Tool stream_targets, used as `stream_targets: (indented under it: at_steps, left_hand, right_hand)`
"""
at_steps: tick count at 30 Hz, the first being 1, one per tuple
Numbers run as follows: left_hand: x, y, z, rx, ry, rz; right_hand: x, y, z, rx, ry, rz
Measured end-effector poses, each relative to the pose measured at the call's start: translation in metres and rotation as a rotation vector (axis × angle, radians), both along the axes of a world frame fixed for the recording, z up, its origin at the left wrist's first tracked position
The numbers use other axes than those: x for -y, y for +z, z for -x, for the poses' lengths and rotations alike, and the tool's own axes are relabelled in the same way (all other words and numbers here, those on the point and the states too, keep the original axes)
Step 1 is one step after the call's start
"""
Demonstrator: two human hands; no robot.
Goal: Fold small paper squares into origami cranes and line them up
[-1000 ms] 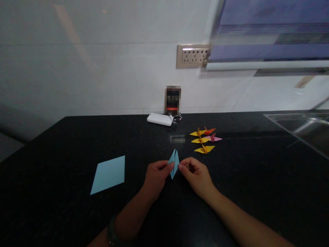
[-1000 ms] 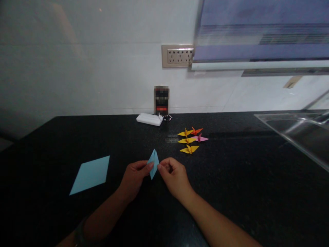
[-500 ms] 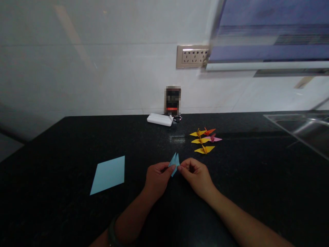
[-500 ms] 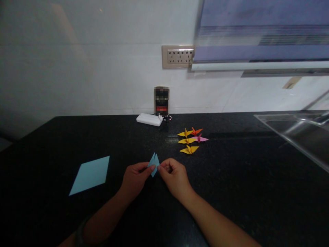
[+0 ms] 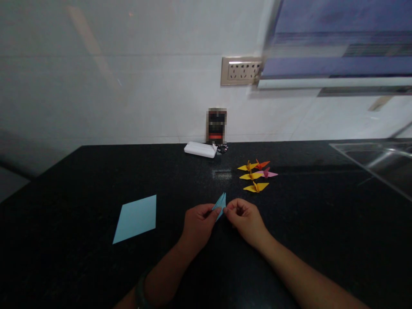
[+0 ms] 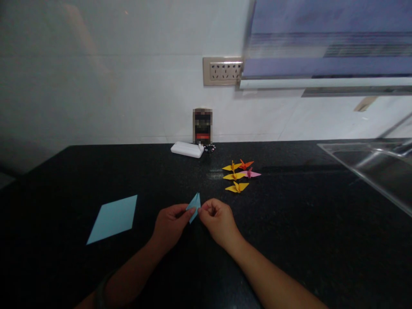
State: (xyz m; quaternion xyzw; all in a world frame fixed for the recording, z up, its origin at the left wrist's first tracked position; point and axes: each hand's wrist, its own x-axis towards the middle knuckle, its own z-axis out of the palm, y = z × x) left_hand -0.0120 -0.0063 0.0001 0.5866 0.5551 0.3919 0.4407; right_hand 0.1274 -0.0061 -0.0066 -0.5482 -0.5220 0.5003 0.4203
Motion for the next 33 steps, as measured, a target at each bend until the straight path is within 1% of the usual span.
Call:
stream_targets:
  at_steps: [2, 6, 9, 12, 14, 17, 20, 22, 24, 28, 33]
  left_hand:
    - [0.001, -0.002, 0.000, -0.032, -0.029, -0.043]
    - [0.005, -0.005, -0.002, -0.059, -0.098, -0.094]
    - [0.005, -0.005, -0.003, -0.054, -0.089, -0.088]
    - [0.003, -0.005, -0.003, 0.037, -0.029, 0.009]
    - [0.000, -0.004, -0.002, 0.181, 0.002, 0.117]
    - [-0.002, -0.003, -0.002, 0.451, -0.013, 0.265]
    - [-0.001, -0.003, -0.001, 0.607, -0.032, 0.343]
    - [-0.001, -0.004, -0.001, 0.634, -0.036, 0.357]
    - [-0.001, -0.005, -0.001, 0.629, -0.044, 0.354]
    - [-0.002, -0.005, -0.001, 0.564, -0.030, 0.340]
    - [-0.002, -0.005, -0.002, 0.519, -0.022, 0.334]
  right_hand:
    - [0.001, -0.003, 0.000, 0.050, -0.023, -0.060]
    - [0.004, -0.008, 0.000, 0.234, -0.095, -0.191]
    - [0.006, -0.007, 0.001, 0.280, -0.124, -0.212]
    - [0.006, -0.002, 0.001, 0.141, -0.081, -0.127]
    - [0.005, 0.001, 0.001, -0.012, -0.028, -0.026]
    - [0.002, 0.002, 0.001, -0.205, 0.002, 0.056]
    - [-0.001, -0.001, 0.001, -0.326, 0.001, 0.085]
    - [-0.002, -0.003, 0.001, -0.378, 0.006, 0.110]
    - [-0.002, -0.003, 0.001, -0.381, 0.025, 0.132]
    - [-0.001, -0.002, 0.000, -0.309, 0.075, 0.128]
    - [-0.001, -0.001, 0.000, -0.217, 0.060, 0.100]
